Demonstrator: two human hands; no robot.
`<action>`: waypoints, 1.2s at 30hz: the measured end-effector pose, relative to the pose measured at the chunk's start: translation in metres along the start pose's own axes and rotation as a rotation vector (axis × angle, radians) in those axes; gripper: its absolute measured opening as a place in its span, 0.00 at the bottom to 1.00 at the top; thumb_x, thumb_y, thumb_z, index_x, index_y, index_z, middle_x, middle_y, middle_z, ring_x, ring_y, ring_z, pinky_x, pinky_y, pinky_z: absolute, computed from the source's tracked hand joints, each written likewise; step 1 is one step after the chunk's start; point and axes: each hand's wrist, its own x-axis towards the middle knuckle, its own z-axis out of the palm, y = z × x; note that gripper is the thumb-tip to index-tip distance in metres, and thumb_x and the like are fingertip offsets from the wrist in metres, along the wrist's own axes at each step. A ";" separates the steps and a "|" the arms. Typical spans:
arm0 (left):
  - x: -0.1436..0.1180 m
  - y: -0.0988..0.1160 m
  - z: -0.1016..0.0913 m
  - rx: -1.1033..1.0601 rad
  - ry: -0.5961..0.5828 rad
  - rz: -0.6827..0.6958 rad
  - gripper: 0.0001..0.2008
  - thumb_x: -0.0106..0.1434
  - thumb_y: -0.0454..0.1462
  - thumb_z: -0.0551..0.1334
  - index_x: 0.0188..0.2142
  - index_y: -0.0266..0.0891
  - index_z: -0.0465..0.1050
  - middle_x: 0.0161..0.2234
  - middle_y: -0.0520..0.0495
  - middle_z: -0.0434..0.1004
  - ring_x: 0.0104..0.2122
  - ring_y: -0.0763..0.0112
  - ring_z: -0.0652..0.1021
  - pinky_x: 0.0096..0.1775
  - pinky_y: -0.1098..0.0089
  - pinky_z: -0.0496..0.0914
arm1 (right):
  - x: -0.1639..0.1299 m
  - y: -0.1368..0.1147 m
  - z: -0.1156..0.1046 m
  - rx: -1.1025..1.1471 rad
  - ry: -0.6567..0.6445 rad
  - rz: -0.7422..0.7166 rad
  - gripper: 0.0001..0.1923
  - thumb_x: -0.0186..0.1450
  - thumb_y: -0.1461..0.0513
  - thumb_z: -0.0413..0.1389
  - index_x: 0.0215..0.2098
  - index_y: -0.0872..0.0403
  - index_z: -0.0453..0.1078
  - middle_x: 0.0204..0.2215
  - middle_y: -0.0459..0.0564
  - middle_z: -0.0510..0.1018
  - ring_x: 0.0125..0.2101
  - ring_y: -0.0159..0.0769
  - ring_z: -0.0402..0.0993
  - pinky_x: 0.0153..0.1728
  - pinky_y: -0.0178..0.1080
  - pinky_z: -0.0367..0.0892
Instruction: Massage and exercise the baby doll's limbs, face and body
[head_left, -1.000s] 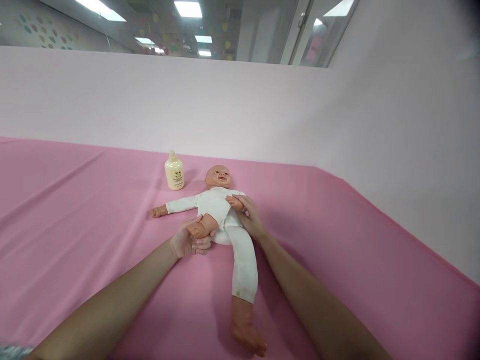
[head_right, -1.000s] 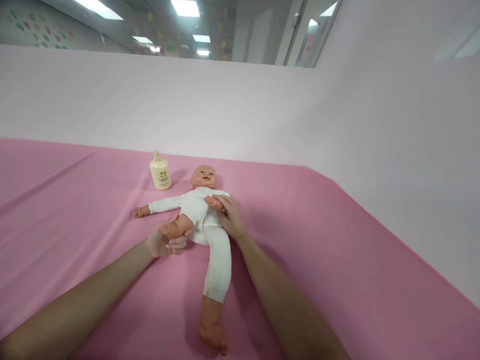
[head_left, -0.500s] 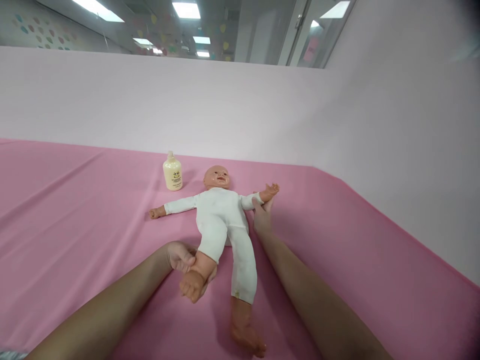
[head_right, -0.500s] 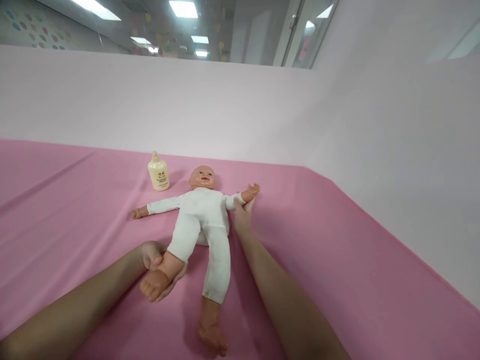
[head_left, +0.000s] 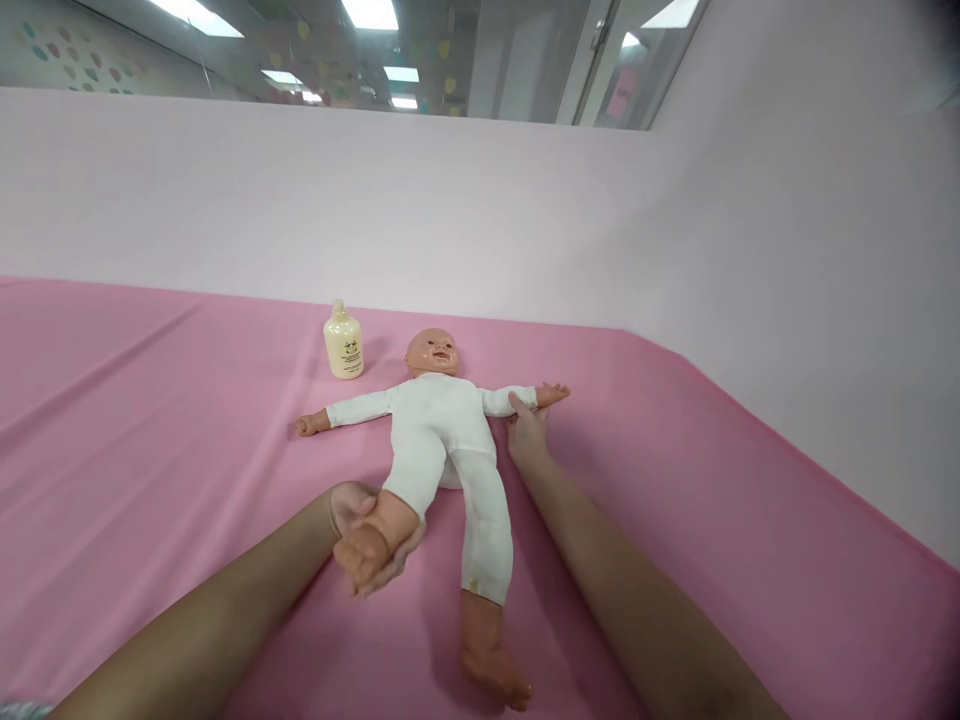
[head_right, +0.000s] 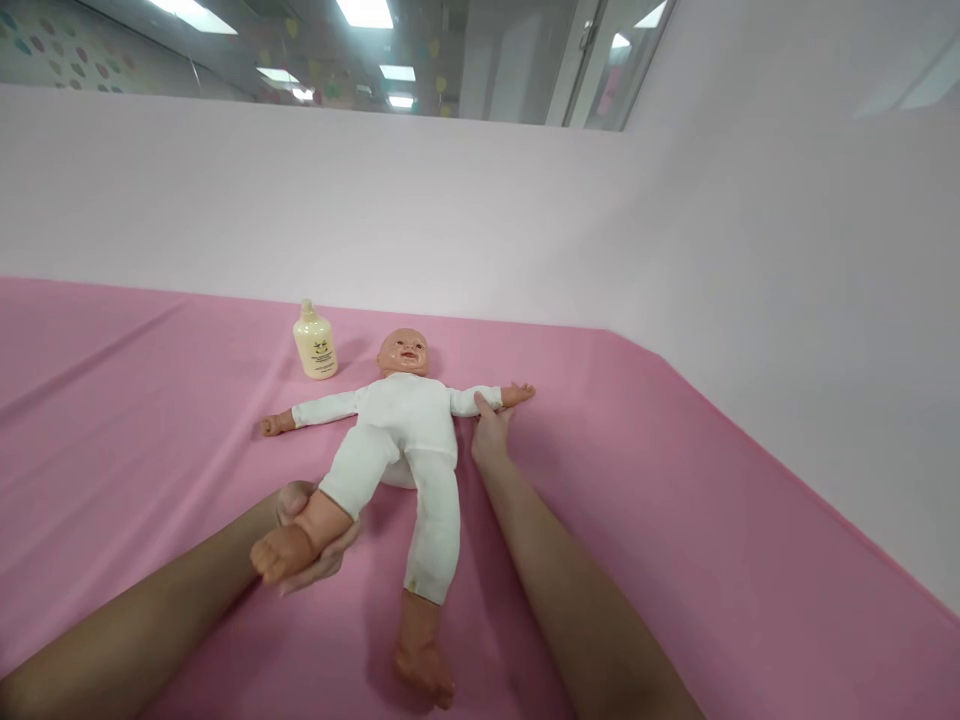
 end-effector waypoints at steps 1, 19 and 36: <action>-0.001 0.002 0.002 -0.011 0.051 0.030 0.26 0.53 0.59 0.65 0.35 0.38 0.72 0.20 0.41 0.74 0.19 0.63 0.73 0.19 0.68 0.64 | -0.001 -0.003 0.001 -0.031 -0.032 -0.025 0.47 0.63 0.53 0.59 0.73 0.37 0.38 0.70 0.50 0.52 0.66 0.45 0.61 0.58 0.55 0.71; 0.007 0.026 0.002 -0.265 0.837 0.390 0.28 0.68 0.56 0.50 0.31 0.33 0.70 0.18 0.56 0.49 0.20 0.76 0.52 0.21 0.76 0.55 | -0.023 -0.022 0.017 -0.462 -0.542 -0.465 0.24 0.62 0.67 0.53 0.55 0.47 0.73 0.54 0.49 0.77 0.57 0.42 0.69 0.64 0.50 0.61; 0.008 0.029 0.000 -0.284 0.948 0.341 0.34 0.71 0.56 0.42 0.30 0.33 0.72 0.17 0.56 0.50 0.18 0.76 0.52 0.20 0.76 0.55 | -0.019 -0.020 0.011 -0.554 -0.633 -0.533 0.30 0.60 0.69 0.49 0.58 0.46 0.72 0.57 0.49 0.74 0.61 0.44 0.65 0.64 0.53 0.60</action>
